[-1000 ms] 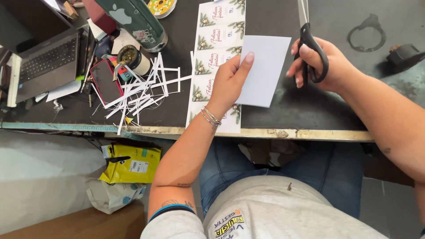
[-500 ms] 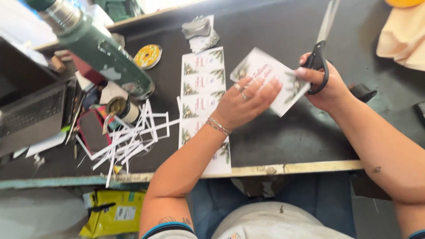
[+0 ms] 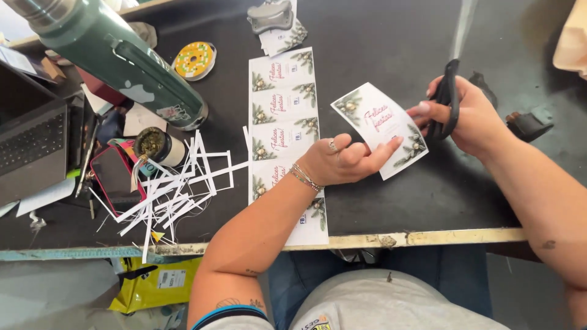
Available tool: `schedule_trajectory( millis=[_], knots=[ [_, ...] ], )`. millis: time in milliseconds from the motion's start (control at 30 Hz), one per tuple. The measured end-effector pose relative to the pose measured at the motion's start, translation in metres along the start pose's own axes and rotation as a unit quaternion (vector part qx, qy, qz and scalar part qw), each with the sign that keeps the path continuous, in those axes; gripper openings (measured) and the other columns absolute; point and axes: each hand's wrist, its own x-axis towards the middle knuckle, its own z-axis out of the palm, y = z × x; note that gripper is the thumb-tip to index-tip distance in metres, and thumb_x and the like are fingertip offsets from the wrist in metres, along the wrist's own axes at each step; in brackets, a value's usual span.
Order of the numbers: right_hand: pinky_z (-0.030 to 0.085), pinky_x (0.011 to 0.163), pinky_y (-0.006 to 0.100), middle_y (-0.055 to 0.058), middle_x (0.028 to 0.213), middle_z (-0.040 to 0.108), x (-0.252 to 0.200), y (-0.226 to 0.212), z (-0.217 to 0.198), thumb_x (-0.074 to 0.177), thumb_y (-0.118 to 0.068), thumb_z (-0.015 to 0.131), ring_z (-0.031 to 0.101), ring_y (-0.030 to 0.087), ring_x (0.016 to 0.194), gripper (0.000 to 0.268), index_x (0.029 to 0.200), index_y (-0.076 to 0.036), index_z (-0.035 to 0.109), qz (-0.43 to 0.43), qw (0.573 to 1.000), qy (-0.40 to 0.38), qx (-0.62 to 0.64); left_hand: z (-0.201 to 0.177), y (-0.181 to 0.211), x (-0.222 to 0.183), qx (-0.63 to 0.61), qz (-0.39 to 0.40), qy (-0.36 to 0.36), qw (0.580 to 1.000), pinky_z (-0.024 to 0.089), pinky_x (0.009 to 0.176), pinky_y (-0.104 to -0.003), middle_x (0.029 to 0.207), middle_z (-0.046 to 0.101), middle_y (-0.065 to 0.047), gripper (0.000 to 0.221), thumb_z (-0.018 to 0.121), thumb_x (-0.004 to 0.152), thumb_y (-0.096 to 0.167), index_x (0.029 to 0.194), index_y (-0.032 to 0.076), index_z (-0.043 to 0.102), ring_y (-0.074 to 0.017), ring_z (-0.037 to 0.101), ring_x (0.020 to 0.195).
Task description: The person uses scissors to cut individual greeting cards from a printed sheet. They trim the edges of each card, rotate the sheet as needed, and place the finished cards on the table.
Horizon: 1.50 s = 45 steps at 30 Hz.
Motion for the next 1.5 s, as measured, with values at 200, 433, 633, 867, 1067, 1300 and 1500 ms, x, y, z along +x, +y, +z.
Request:
schedule_trajectory(
  millis=[200, 433, 633, 867, 1067, 1300, 1500],
  knots=[
    [0.061, 0.072, 0.026, 0.010, 0.086, 0.073, 0.000, 0.009, -0.005, 0.074, 0.005, 0.082, 0.071, 0.015, 0.072, 0.045, 0.105, -0.013, 0.054, -0.014, 0.999, -0.021, -0.019, 0.000, -0.004, -0.005, 0.006, 0.022, -0.045, 0.999, 0.037, 0.086, -0.024, 0.129, 0.049, 0.030, 0.026, 0.064, 0.107, 0.041, 0.129, 0.027, 0.066, -0.0088, 0.039, 0.093],
    [0.061, 0.072, 0.025, 0.008, 0.086, 0.071, -0.005, -0.010, -0.006, 0.080, 0.004, 0.081, 0.070, 0.015, 0.073, 0.045, 0.108, -0.013, 0.051, -0.067, 0.996, 0.027, -0.045, 0.007, -0.009, -0.002, -0.398, -0.553, -0.047, 0.730, 0.040, 0.104, -0.036, 0.121, 0.063, -0.006, 0.018, 0.054, 0.095, 0.012, 0.112, 0.016, 0.058, -0.0210, 0.059, 0.118],
    [0.064, 0.080, 0.025, 0.007, 0.089, 0.071, -0.008, -0.002, -0.004, 0.079, 0.002, 0.083, 0.072, 0.014, 0.079, 0.045, 0.108, -0.013, 0.053, -0.083, 0.995, 0.006, -0.062, 0.016, 0.001, -0.008, -0.660, -0.598, -0.166, 0.423, 0.058, 0.063, -0.026, 0.110, 0.072, -0.005, 0.045, 0.065, 0.092, 0.046, 0.117, 0.010, 0.067, -0.0140, 0.069, 0.086],
    [0.059, 0.076, 0.026, 0.013, 0.093, 0.074, -0.028, -0.009, 0.017, 0.080, 0.000, 0.084, 0.070, 0.014, 0.083, 0.043, 0.105, -0.011, 0.051, -0.092, 0.978, -0.014, -0.188, -0.015, -0.006, 0.033, -0.609, -0.600, -0.335, 0.396, 0.056, 0.044, -0.024, 0.101, 0.074, -0.006, 0.050, 0.073, 0.079, 0.042, 0.114, 0.008, 0.068, -0.0135, 0.065, 0.070],
    [0.062, 0.079, 0.027, 0.015, 0.096, 0.074, -0.030, -0.009, 0.015, 0.082, -0.004, 0.086, 0.073, 0.017, 0.091, 0.042, 0.108, -0.009, 0.053, -0.133, 0.966, -0.023, -0.220, -0.028, -0.009, 0.055, -0.550, -0.571, -0.504, 0.342, 0.054, 0.067, -0.021, 0.080, 0.078, 0.000, 0.047, 0.062, 0.079, 0.056, 0.102, 0.016, 0.071, -0.0075, 0.060, 0.057],
    [0.067, 0.074, 0.039, 0.024, 0.098, 0.068, -0.036, -0.004, 0.022, 0.104, 0.004, 0.076, 0.073, 0.033, 0.083, 0.032, 0.119, 0.006, 0.047, -0.246, 0.946, 0.019, -0.211, -0.005, -0.001, 0.025, -0.530, -0.662, -0.366, 0.385, 0.048, 0.090, -0.022, 0.068, 0.075, 0.006, 0.052, 0.051, 0.091, 0.058, 0.080, 0.016, 0.080, -0.0015, 0.068, 0.074],
    [0.056, 0.062, 0.030, 0.012, 0.075, 0.066, -0.052, 0.002, 0.046, 0.100, -0.020, 0.061, 0.067, 0.022, 0.058, 0.025, 0.116, -0.003, 0.051, -0.105, 0.962, -0.070, -0.242, -0.029, -0.019, 0.055, -0.479, -0.754, -0.263, 0.363, 0.041, 0.096, -0.020, 0.107, 0.083, 0.006, 0.056, 0.047, 0.083, 0.066, 0.090, 0.020, 0.078, -0.0072, 0.079, 0.098]
  ],
)
